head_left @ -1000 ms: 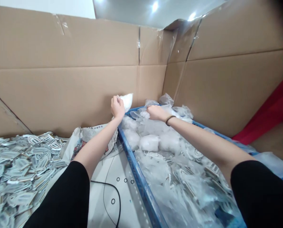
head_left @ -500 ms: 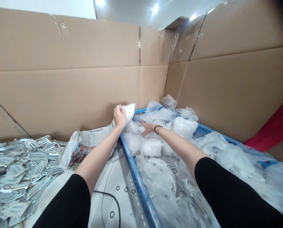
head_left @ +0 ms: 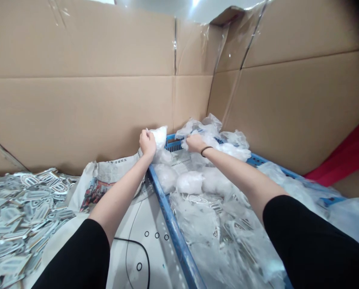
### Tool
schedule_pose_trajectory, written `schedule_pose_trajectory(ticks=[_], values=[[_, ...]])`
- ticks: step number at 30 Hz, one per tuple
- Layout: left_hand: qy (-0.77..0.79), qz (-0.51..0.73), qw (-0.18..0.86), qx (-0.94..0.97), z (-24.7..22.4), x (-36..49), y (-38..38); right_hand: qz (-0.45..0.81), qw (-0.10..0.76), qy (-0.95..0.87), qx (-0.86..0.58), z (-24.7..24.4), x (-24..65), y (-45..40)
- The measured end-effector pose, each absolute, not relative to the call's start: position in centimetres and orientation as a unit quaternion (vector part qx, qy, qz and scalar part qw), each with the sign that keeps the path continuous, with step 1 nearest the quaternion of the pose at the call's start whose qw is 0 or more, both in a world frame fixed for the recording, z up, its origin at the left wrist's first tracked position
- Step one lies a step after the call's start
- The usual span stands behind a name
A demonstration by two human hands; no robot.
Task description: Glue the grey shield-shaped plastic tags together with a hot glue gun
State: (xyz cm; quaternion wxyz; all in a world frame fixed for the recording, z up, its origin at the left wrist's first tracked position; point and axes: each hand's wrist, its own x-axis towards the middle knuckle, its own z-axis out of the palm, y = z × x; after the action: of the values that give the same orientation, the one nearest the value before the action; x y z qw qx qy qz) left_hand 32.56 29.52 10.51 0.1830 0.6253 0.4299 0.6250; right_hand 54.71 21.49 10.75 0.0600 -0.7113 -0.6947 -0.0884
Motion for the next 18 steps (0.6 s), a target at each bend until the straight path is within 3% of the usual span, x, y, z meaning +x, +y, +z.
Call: schedule_pose_trajectory(ticks=[9, 18], values=[[0.426, 0.622, 0.186, 0.63, 10.6, 32.6, 29.3, -0.193, 0.04, -0.679, -0.707, 13.1, 56.9, 21.4], [0.428, 0.612, 0.187, 0.638, 10.5, 32.6, 29.4, -0.018, 0.021, -0.54, -0.841, 9.3, 59.5, 24.2]])
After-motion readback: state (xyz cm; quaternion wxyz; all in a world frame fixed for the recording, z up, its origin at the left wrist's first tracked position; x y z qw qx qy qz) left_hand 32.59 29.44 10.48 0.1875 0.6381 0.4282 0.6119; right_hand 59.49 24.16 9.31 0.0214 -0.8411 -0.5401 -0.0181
